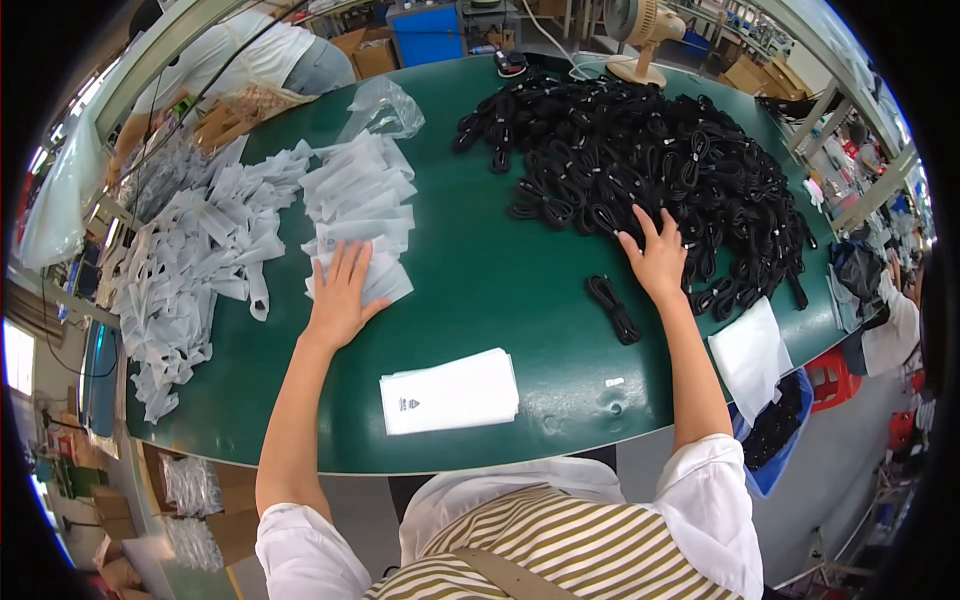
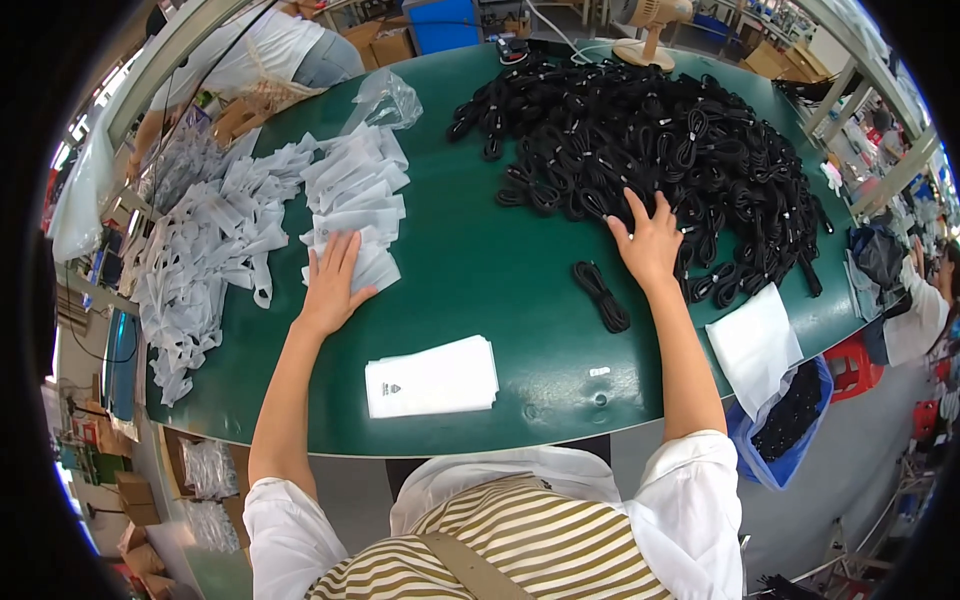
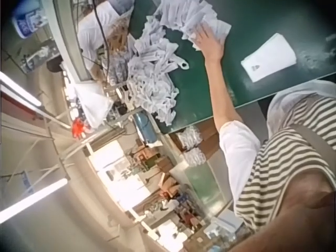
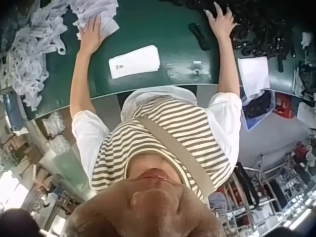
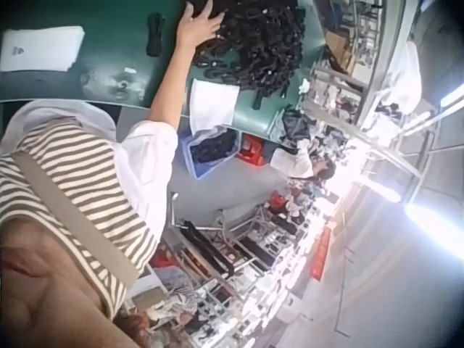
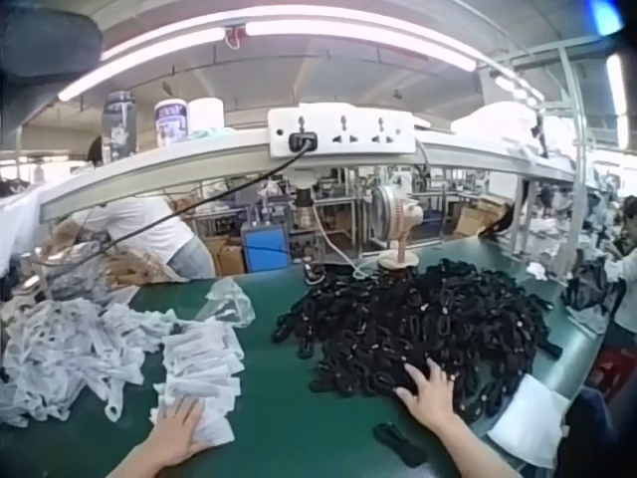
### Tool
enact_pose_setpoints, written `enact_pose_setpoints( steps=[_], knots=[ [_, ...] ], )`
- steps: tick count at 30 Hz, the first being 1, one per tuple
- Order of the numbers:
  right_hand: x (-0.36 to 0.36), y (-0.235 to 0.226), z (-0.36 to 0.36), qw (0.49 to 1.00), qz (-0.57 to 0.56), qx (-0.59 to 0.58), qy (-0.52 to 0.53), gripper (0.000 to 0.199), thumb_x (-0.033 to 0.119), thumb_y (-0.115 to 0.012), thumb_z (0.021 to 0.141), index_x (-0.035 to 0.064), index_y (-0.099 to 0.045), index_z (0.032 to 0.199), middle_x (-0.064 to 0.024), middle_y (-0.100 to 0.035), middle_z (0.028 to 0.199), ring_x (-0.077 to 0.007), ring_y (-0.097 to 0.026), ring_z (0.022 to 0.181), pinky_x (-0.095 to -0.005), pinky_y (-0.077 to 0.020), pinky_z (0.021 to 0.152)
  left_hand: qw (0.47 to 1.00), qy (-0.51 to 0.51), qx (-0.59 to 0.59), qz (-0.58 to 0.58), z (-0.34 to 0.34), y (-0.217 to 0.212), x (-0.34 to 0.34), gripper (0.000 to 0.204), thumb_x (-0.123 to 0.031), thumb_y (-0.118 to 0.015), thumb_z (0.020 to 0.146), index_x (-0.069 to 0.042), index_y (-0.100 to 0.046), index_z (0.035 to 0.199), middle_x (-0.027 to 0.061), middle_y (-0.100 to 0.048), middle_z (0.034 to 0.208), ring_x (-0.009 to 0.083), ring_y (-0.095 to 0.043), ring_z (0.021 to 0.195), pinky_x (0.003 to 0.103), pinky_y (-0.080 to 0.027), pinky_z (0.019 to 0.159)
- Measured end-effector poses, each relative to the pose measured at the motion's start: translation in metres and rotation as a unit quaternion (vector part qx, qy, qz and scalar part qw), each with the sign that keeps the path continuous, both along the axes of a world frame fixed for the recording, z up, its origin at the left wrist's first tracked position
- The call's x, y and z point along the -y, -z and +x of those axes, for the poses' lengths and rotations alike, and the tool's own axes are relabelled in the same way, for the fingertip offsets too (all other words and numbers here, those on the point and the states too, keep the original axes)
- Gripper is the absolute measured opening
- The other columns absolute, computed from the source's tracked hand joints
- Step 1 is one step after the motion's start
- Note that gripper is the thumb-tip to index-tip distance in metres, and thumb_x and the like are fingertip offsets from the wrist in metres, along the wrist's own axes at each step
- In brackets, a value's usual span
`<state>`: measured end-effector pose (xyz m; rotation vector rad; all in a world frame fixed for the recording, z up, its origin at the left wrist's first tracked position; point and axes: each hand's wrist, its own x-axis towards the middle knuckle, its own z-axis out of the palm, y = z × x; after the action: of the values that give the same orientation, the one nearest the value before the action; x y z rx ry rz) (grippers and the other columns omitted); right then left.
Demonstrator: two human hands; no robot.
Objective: Packaging black electronic cables into small white plastic bags at a factory workstation.
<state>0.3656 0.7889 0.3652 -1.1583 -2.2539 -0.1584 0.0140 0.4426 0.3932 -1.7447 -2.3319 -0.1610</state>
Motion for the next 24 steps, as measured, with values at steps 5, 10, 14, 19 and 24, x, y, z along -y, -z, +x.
enact_pose_setpoints(
  steps=[5, 10, 14, 19, 24],
  knots=[
    [0.049, 0.005, -0.014, 0.998, -0.012, 0.019, -0.062, 0.058, 0.039, -0.067, 0.088, 0.0217, -0.052, 0.141, -0.0234, -0.05, 0.137, -0.0424, -0.049, 0.12, -0.0569, -0.0417, 0.094, 0.973, 0.059, 0.152, 0.161, 0.079, -0.025, 0.005, 0.053, -0.019, -0.077, 0.082, -0.003, -0.056, 0.128, 0.0174, -0.055, 0.127, 0.0352, -0.054, 0.118, 0.044, -0.046, 0.099],
    [0.091, -0.003, -0.016, 0.994, 0.025, 0.007, -0.109, 0.058, 0.038, -0.069, 0.087, 0.0196, -0.053, 0.14, -0.0228, -0.051, 0.135, -0.0414, -0.05, 0.119, -0.0537, -0.0425, 0.093, 0.923, 0.118, 0.336, 0.145, 0.171, -0.025, 0.018, 0.032, -0.012, -0.08, 0.078, -0.004, -0.066, 0.106, 0.0121, -0.06, 0.104, 0.0279, -0.062, 0.089, 0.034, -0.053, 0.075],
    [0.133, -0.039, 0.007, 0.982, -0.003, -0.053, -0.183, 0.048, 0.027, -0.075, 0.082, 0.0108, -0.06, 0.125, -0.0189, -0.056, 0.121, -0.0374, -0.055, 0.108, -0.0468, -0.0448, 0.089, 0.92, 0.111, 0.358, 0.116, 0.192, -0.012, 0.017, 0.029, -0.013, -0.08, 0.078, -0.005, -0.066, 0.101, 0.0106, -0.058, 0.096, 0.0277, -0.061, 0.087, 0.035, -0.052, 0.074],
    [0.182, -0.049, 0.043, 0.97, -0.132, 0.011, -0.206, 0.036, 0.013, -0.08, 0.074, 0.0021, -0.063, 0.104, -0.0134, -0.056, 0.099, -0.0338, -0.058, 0.091, -0.0428, -0.0469, 0.082, 0.943, 0.125, 0.275, 0.143, 0.201, -0.001, 0.011, 0.026, -0.014, -0.079, 0.076, -0.006, -0.064, 0.097, 0.0088, -0.057, 0.092, 0.0279, -0.06, 0.085, 0.038, -0.05, 0.071],
    [0.183, -0.026, 0.04, 0.969, -0.111, -0.047, -0.216, 0.03, 0.006, -0.075, 0.077, 0.0024, -0.063, 0.105, -0.0133, -0.056, 0.096, -0.0334, -0.057, 0.088, -0.0417, -0.0481, 0.075, 0.944, 0.127, 0.266, 0.15, 0.205, -0.002, 0.003, 0.022, -0.011, -0.076, 0.076, -0.006, -0.06, 0.09, 0.0082, -0.056, 0.091, 0.0278, -0.059, 0.083, 0.038, -0.049, 0.071]
  ],
)
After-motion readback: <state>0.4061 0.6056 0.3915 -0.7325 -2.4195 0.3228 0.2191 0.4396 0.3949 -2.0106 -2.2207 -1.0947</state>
